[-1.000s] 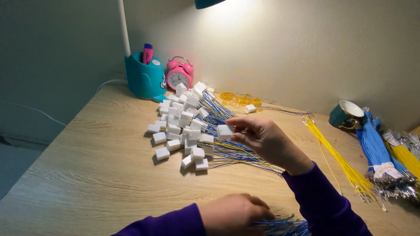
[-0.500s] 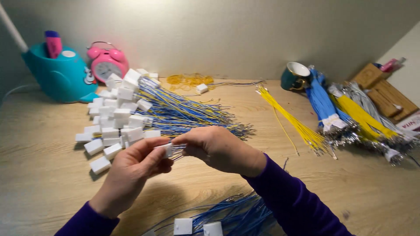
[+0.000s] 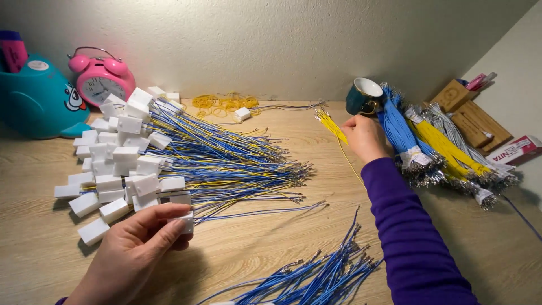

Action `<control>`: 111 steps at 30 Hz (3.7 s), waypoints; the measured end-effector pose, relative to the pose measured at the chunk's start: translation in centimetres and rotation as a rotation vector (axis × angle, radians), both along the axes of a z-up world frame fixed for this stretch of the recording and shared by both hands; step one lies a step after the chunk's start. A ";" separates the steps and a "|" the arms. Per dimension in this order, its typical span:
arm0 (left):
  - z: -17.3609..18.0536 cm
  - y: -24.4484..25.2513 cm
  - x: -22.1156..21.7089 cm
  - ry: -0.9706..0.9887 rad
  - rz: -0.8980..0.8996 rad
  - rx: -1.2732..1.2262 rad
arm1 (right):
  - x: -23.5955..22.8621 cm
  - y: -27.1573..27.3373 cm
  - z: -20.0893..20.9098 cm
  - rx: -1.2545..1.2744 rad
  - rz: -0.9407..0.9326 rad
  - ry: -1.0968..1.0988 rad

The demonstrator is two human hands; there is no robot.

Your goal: The person inserts blue and yellow wires into small white plastic blocks on a wooden table. They handle the wires and blocks by hand, repeatedly picking up a block and threading a wire into it before placing the assembled unit back on the table.

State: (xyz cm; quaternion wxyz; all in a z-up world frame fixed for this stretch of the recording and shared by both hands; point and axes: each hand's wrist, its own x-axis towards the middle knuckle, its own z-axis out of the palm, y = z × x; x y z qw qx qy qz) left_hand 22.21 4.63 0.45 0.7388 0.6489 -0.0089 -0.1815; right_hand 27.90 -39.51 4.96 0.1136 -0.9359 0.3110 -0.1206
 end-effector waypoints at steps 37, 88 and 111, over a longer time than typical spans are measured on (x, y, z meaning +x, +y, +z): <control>-0.4 -0.7 -1.4 -0.025 -0.039 -0.302 | -9.3 18.4 4.3 0.278 0.852 -0.118; -1.2 0.0 -0.6 0.135 -0.063 -0.632 | -8.9 23.2 2.7 0.402 0.991 -0.222; -1.5 -0.3 -0.6 0.128 -0.068 -0.565 | -9.4 24.2 2.0 0.307 0.994 -0.311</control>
